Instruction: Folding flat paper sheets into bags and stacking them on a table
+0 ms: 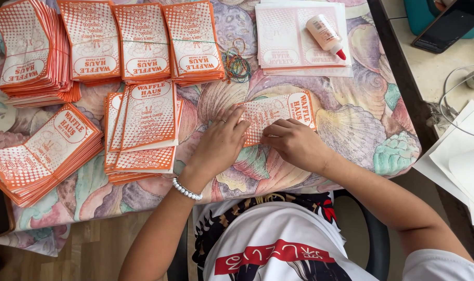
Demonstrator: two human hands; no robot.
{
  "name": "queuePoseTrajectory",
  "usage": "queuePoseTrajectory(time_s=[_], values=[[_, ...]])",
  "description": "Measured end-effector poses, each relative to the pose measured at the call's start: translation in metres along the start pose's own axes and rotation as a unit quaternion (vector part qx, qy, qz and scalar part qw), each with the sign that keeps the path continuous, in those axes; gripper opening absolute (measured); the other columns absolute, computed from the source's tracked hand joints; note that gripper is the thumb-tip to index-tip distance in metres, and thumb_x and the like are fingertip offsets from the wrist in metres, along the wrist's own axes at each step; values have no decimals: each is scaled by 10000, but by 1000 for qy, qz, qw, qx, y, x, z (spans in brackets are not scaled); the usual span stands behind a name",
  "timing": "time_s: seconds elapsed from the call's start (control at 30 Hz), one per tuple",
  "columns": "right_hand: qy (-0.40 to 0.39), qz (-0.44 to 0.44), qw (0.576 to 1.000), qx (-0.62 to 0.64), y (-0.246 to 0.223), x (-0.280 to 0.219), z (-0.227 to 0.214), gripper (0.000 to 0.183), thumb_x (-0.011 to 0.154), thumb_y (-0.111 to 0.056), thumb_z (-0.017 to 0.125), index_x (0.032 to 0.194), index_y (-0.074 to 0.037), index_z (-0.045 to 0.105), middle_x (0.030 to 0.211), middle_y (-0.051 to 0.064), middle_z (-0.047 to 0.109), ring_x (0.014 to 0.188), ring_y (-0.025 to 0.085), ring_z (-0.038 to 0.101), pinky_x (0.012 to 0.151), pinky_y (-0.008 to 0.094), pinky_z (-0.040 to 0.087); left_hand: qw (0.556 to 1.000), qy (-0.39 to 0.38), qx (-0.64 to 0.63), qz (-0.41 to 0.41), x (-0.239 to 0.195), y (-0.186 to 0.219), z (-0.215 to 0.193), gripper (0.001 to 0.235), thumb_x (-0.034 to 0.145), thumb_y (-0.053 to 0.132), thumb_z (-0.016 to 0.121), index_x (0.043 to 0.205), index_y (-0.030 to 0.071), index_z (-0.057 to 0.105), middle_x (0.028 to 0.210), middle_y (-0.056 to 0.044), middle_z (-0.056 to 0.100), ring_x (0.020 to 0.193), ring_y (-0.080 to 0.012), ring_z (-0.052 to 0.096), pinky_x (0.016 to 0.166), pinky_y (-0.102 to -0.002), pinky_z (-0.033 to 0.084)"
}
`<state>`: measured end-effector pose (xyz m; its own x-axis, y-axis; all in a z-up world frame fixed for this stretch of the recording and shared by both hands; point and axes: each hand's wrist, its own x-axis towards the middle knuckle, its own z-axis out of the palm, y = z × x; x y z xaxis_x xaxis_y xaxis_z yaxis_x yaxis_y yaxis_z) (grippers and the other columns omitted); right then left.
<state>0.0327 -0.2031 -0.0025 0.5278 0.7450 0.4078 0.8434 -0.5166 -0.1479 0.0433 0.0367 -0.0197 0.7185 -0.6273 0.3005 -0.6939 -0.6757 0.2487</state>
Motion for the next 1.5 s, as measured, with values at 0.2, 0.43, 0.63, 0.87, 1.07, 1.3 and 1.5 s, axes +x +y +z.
queuePoseTrajectory(time_s=[0.2, 0.43, 0.63, 0.87, 1.07, 1.3, 1.5], values=[[-20, 19, 999, 23, 3, -2, 3, 115, 891, -20, 697, 954, -62, 782, 954, 76, 700, 971, 268, 683, 807, 371, 546, 1000, -20, -2, -13, 1, -8, 7, 297, 972, 246, 563, 1209, 73, 604, 1472, -247, 468, 1383, -437, 472, 1135, -600, 353], [-29, 1, 999, 20, 4, 2, -2, 116, 902, -26, 686, 949, -58, 787, 928, 72, 701, 958, 248, 687, 790, 351, 553, 998, -33, 46, -12, 4, -4, 2, 317, 967, 295, 523, 1201, 95, 597, 1544, -213, 428, 1425, -377, 435, 1162, -572, 314], [-27, -20, 999, 10, 6, 1, 2, 103, 905, -30, 683, 942, -52, 777, 905, 74, 692, 936, 252, 689, 768, 356, 558, 999, -37, 36, -11, 1, 0, -3, 314, 989, 260, 470, 1209, 78, 600, 1584, -219, 393, 1442, -384, 409, 1170, -590, 282], [-42, -12, 999, 19, 1, 14, -17, 103, 912, -63, 700, 927, -95, 796, 882, 41, 719, 905, 217, 706, 763, 322, 574, 997, -21, 75, 1, 0, -1, 5, 322, 983, 257, 448, 1207, 79, 594, 1569, -220, 415, 1438, -378, 415, 1170, -586, 282], [-104, 125, 984, 74, 14, 43, -18, 258, 1026, -224, 584, 1162, -66, 735, 868, 141, 762, 786, 316, 742, 708, 415, 601, 997, -22, 72, -6, 0, 3, 7, 323, 970, 264, 429, 1177, 70, 584, 1519, -241, 454, 1436, -397, 410, 1167, -602, 265], [-161, 224, 954, -122, 40, 41, -19, 367, 1024, -542, 520, 1225, -345, 756, 448, 76, 626, 465, 265, 685, 494, 291, 484, 998, 8, 54, -2, -2, -3, 12, 304, 945, 258, 464, 1174, 85, 566, 1529, -237, 433, 1451, -394, 389, 1186, -583, 247], [-172, 310, 924, -142, 70, -4, -46, 373, 1028, -555, 562, 1259, -332, 750, 527, 108, 675, 577, 341, 723, 560, 388, 538, 999, 18, 41, 2, -4, -5, 11, 276, 942, 244, 488, 1159, 87, 551, 1538, -239, 417, 1447, -392, 396, 1184, -587, 254]])
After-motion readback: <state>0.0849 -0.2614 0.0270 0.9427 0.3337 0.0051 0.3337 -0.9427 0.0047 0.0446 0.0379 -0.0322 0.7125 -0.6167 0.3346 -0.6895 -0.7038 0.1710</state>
